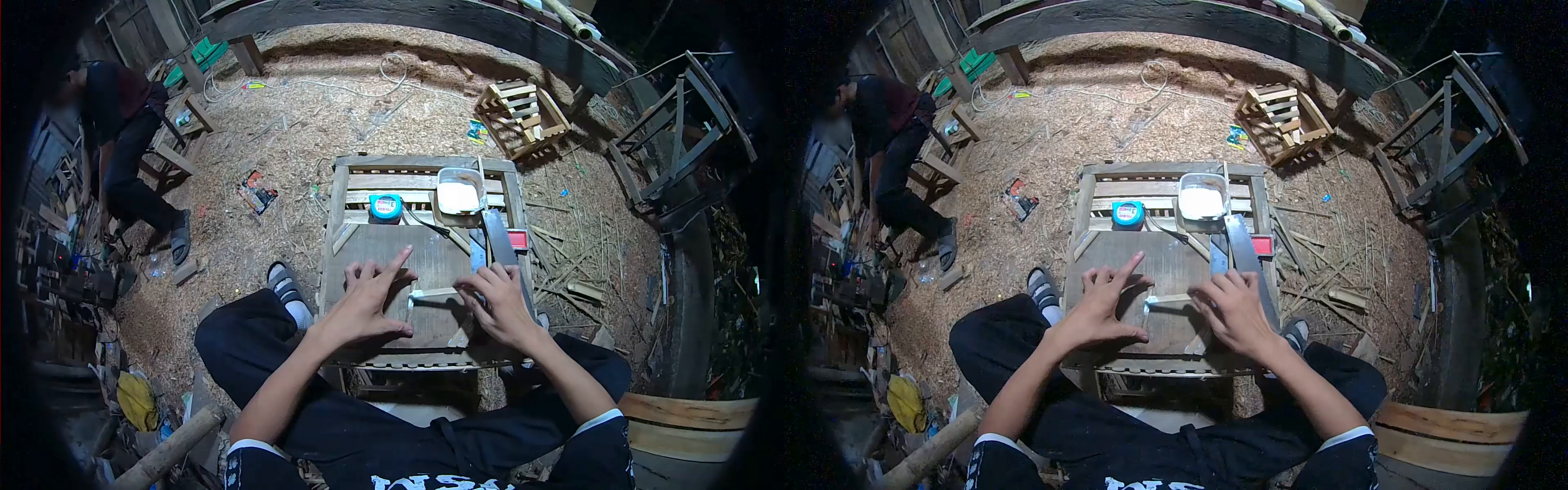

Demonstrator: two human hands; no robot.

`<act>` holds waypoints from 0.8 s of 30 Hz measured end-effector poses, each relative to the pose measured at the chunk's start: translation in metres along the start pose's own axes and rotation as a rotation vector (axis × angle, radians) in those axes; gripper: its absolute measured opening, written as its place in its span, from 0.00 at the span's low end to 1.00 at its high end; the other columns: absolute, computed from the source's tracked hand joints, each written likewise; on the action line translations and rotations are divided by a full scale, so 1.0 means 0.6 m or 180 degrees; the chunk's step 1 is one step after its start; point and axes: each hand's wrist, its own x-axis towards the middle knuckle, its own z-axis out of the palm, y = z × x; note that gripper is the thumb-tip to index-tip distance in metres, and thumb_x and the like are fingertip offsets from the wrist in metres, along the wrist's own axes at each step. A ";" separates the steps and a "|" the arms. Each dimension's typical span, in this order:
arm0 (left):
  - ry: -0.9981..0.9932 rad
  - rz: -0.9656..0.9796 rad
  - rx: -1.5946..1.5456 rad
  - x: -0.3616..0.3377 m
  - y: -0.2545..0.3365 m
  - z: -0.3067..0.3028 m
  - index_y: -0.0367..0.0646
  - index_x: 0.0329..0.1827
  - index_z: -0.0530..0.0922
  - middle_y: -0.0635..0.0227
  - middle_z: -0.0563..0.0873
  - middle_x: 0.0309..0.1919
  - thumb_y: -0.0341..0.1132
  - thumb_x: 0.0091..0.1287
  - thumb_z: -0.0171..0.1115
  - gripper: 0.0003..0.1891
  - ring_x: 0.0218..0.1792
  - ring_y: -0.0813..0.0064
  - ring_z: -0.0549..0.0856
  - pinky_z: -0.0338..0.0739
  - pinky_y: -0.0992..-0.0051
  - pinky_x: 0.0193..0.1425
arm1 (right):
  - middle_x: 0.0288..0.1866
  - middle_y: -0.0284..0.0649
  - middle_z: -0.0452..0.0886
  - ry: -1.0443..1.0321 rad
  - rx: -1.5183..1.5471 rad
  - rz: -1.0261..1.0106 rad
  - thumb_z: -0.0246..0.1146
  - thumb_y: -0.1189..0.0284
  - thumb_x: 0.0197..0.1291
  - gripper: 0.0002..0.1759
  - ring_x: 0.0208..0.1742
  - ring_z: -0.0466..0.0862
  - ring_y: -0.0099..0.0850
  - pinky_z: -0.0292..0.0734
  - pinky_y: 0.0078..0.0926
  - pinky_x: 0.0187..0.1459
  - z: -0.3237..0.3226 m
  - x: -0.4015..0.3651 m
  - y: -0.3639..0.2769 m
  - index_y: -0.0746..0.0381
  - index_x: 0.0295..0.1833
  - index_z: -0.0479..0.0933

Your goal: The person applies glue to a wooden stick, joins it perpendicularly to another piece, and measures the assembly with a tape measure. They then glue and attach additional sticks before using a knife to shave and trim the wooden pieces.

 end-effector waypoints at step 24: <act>-0.0009 -0.0025 0.0183 0.000 0.001 0.003 0.44 0.92 0.43 0.73 0.84 0.70 0.66 0.48 0.84 0.76 0.64 0.62 0.73 0.48 0.54 0.78 | 0.42 0.38 0.80 0.0317 -0.0040 0.0042 0.66 0.66 0.71 0.10 0.49 0.78 0.37 0.62 0.42 0.57 0.014 -0.003 -0.010 0.55 0.53 0.83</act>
